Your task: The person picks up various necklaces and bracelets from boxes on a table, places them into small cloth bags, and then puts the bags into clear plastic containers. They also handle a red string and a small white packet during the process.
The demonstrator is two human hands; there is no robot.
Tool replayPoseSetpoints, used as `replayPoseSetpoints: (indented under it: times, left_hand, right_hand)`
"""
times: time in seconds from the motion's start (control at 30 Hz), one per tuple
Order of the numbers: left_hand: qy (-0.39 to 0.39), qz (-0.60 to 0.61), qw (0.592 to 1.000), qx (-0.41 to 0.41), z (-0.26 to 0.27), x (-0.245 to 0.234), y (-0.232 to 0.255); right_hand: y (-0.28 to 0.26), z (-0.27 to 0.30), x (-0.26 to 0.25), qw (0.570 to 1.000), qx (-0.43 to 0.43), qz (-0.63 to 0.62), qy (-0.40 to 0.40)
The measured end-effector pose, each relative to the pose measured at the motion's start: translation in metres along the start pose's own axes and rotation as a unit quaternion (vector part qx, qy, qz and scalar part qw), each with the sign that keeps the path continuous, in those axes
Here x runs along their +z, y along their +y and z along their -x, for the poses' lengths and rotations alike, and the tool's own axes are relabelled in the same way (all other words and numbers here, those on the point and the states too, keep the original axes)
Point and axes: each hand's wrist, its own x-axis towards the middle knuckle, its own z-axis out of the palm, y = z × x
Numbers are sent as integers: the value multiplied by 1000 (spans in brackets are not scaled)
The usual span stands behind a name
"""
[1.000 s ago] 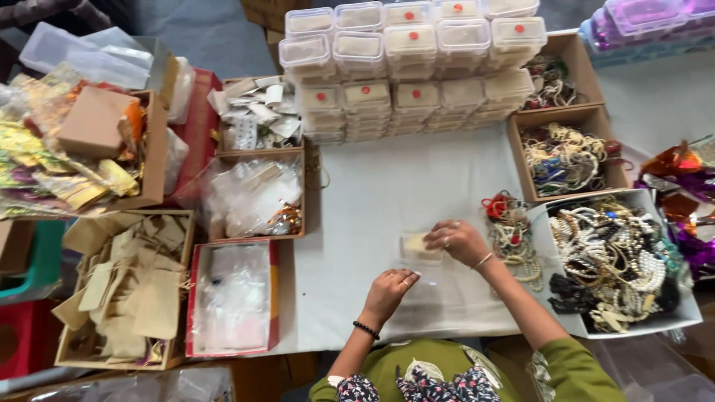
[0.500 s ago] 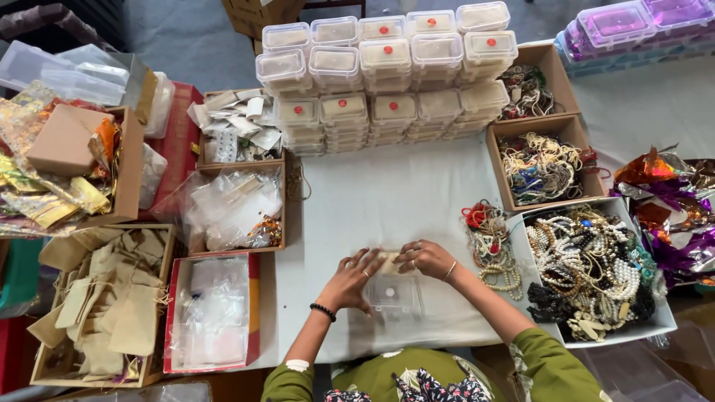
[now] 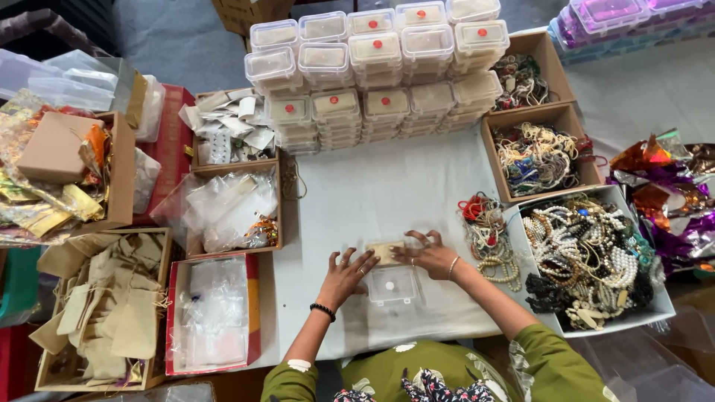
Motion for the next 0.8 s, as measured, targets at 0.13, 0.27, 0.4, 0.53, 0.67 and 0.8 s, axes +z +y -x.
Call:
replayPoseSetpoints:
  times: [0.13, 0.27, 0.4, 0.53, 0.67, 0.8]
  left_hand:
    - [43, -37, 998, 12, 1, 2, 4]
    - [55, -37, 998, 21, -1, -1, 9]
    - [31, 92, 995, -14, -10, 21, 4]
    - [59, 342, 917, -198, -26, 39, 13]
    - [216, 309, 891, -252, -45, -9, 32]
    - [72, 223, 927, -293, -61, -12, 27]
  right_hand:
    - [-8, 16, -31, 995, 65, -51, -54]
    - [-15, 19, -17, 985, 111, -126, -46]
    - [-10, 14, 43, 978, 94, -120, 144]
    - [-21, -5, 38, 908, 263, -275, 176]
    - [-22, -26, -16, 871, 360, -295, 160]
    - [-14, -42, -43, 890, 381, -250, 4]
